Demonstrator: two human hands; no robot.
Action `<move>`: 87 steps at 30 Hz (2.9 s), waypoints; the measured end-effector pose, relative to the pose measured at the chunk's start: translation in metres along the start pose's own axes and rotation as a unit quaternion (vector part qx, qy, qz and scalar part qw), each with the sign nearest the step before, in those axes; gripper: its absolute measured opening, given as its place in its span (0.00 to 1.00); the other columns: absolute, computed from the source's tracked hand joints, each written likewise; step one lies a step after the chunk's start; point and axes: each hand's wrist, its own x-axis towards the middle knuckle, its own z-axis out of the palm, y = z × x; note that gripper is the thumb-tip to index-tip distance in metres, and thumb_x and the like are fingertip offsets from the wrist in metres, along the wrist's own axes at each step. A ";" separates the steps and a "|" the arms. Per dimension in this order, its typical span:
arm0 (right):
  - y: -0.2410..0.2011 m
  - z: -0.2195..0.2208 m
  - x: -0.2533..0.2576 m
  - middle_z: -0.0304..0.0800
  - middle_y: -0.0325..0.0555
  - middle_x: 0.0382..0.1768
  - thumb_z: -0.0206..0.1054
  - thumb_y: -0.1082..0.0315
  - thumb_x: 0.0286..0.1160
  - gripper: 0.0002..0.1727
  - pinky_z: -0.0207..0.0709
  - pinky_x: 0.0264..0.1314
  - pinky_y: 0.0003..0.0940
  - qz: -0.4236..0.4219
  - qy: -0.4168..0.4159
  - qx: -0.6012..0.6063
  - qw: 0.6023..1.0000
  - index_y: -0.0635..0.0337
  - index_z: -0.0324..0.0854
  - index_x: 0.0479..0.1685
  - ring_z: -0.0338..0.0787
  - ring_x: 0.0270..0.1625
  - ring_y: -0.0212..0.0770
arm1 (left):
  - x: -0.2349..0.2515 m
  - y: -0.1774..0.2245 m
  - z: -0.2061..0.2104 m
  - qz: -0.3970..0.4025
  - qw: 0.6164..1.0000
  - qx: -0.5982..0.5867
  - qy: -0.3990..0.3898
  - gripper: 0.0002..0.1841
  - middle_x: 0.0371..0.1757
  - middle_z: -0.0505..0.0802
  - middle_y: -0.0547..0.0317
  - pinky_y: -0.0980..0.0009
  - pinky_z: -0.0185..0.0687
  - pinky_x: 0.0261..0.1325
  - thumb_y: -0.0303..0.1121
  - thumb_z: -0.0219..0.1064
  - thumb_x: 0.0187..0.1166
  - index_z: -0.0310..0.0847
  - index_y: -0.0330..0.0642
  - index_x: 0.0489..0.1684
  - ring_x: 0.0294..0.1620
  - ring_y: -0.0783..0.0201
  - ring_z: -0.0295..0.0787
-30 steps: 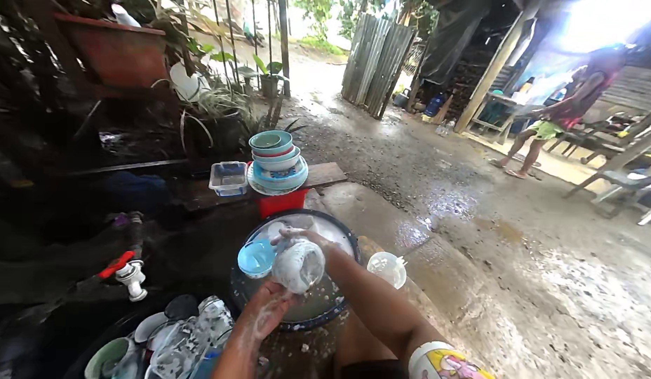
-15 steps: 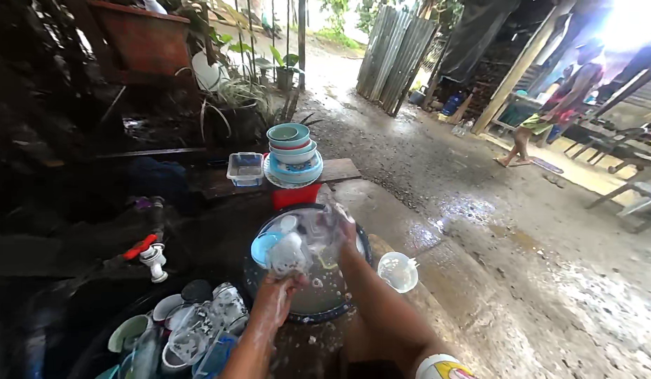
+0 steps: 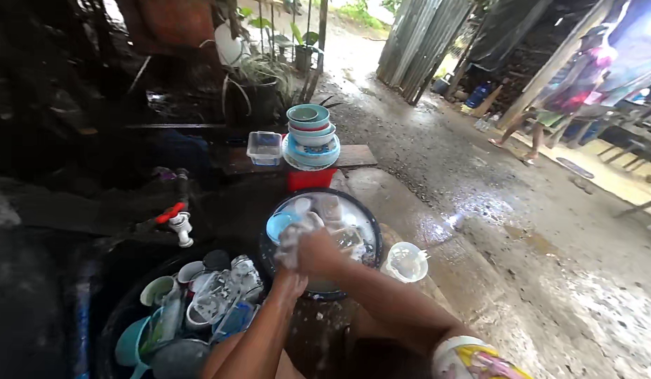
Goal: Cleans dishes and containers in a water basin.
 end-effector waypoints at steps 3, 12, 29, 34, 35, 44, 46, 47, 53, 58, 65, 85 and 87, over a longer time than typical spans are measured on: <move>0.010 -0.012 0.000 0.91 0.50 0.67 0.71 0.58 0.77 0.20 0.65 0.82 0.64 0.028 -0.013 0.071 0.997 0.54 0.90 0.64 0.83 0.75 0.53 | 0.002 0.006 0.000 -0.006 0.997 0.075 -0.013 0.10 0.39 0.89 0.59 0.71 0.88 0.37 0.20 0.53 0.86 0.72 0.33 0.60 0.34 0.69 0.88; 0.042 0.056 0.011 0.87 0.47 0.48 0.49 0.67 0.92 0.17 0.82 0.49 0.31 0.198 0.263 0.652 0.684 0.67 0.77 0.66 0.85 0.45 0.33 | 0.013 0.010 0.009 -0.053 0.987 -0.135 0.072 0.08 0.23 0.83 0.65 0.80 0.82 0.24 0.22 0.47 0.89 0.71 0.42 0.43 0.19 0.74 0.81; 0.052 0.025 0.009 0.89 0.68 0.59 0.58 0.71 0.88 0.17 0.76 0.72 0.48 0.243 0.220 0.403 0.855 0.75 0.82 0.63 0.87 0.63 0.54 | 0.007 0.006 0.006 -0.068 0.998 -0.008 0.005 0.09 0.23 0.83 0.66 0.78 0.82 0.25 0.20 0.47 0.88 0.71 0.42 0.44 0.19 0.74 0.80; 0.000 0.046 -0.028 0.91 0.57 0.65 0.71 0.68 0.74 0.20 0.71 0.83 0.55 0.012 0.170 0.173 0.970 0.67 0.88 0.62 0.85 0.74 0.54 | 0.008 -0.002 -0.011 -0.014 0.998 -0.065 -0.014 0.18 0.33 0.87 0.67 0.77 0.85 0.39 0.34 0.32 0.94 0.73 0.45 0.51 0.34 0.76 0.85; -0.003 0.036 -0.026 0.89 0.55 0.69 0.69 0.61 0.77 0.22 0.65 0.86 0.58 -0.010 0.104 0.084 0.991 0.61 0.87 0.68 0.82 0.78 0.55 | 0.005 -0.002 -0.010 -0.023 0.998 -0.063 -0.011 0.21 0.34 0.85 0.68 0.77 0.83 0.40 0.37 0.28 0.96 0.71 0.47 0.52 0.35 0.76 0.83; 0.055 -0.006 0.029 0.92 0.50 0.42 0.59 0.63 0.90 0.17 0.82 0.48 0.32 0.155 0.118 0.500 0.844 0.70 0.85 0.55 0.87 0.40 0.33 | 0.001 0.007 0.011 -0.116 0.991 -0.053 0.044 0.12 0.21 0.81 0.64 0.83 0.74 0.16 0.14 0.45 0.80 0.68 0.43 0.43 0.14 0.76 0.76; 0.047 0.019 0.017 0.92 0.59 0.52 0.63 0.70 0.85 0.14 0.81 0.61 0.43 0.140 0.213 0.464 0.848 0.71 0.85 0.59 0.89 0.52 0.44 | 0.008 0.010 0.007 -0.097 0.990 -0.076 0.071 0.11 0.21 0.80 0.65 0.84 0.74 0.16 0.16 0.45 0.81 0.68 0.44 0.39 0.14 0.77 0.75; 0.041 0.028 0.009 0.90 0.62 0.59 0.67 0.73 0.79 0.16 0.81 0.68 0.47 0.107 0.216 0.425 0.872 0.73 0.84 0.61 0.89 0.60 0.49 | 0.011 0.010 0.003 -0.079 0.992 -0.077 0.065 0.11 0.21 0.81 0.66 0.83 0.75 0.18 0.17 0.45 0.81 0.68 0.45 0.38 0.15 0.77 0.76; 0.061 0.009 0.014 0.89 0.59 0.63 0.52 0.63 0.94 0.20 0.78 0.68 0.46 0.188 0.156 0.464 0.851 0.65 0.78 0.73 0.88 0.62 0.47 | -0.005 0.014 0.007 -0.080 0.996 -0.017 0.017 0.11 0.22 0.83 0.65 0.79 0.81 0.20 0.16 0.45 0.84 0.70 0.43 0.45 0.17 0.73 0.80; 0.014 0.051 -0.015 0.84 0.65 0.70 0.63 0.75 0.78 0.19 0.70 0.82 0.52 0.098 0.281 0.336 0.894 0.72 0.84 0.66 0.80 0.77 0.57 | 0.008 -0.001 -0.001 -0.019 0.997 -0.066 0.042 0.10 0.28 0.85 0.65 0.78 0.80 0.28 0.21 0.46 0.84 0.73 0.43 0.44 0.24 0.75 0.81; 0.010 -0.025 0.017 0.91 0.58 0.62 0.67 0.53 0.83 0.21 0.71 0.75 0.66 0.044 -0.150 0.070 0.985 0.59 0.87 0.64 0.86 0.69 0.57 | -0.007 0.006 -0.002 -0.084 0.988 0.132 0.001 0.08 0.30 0.88 0.60 0.74 0.85 0.26 0.17 0.51 0.86 0.74 0.35 0.51 0.24 0.70 0.86; 0.009 0.093 -0.016 0.88 0.50 0.47 0.45 0.62 0.96 0.20 0.85 0.51 0.37 0.261 0.214 0.667 0.664 0.67 0.75 0.67 0.88 0.47 0.38 | 0.000 -0.018 -0.018 0.181 0.878 0.423 0.133 0.15 0.49 0.93 0.35 0.55 0.83 0.66 0.28 0.66 0.79 0.84 0.21 0.54 0.55 0.51 0.91; 0.021 0.105 -0.016 0.88 0.53 0.52 0.46 0.69 0.94 0.19 0.86 0.56 0.38 0.231 0.227 0.633 0.703 0.71 0.72 0.70 0.89 0.52 0.38 | -0.007 -0.016 -0.018 0.215 0.862 0.443 0.121 0.15 0.52 0.92 0.30 0.53 0.81 0.69 0.24 0.65 0.77 0.85 0.19 0.54 0.59 0.44 0.91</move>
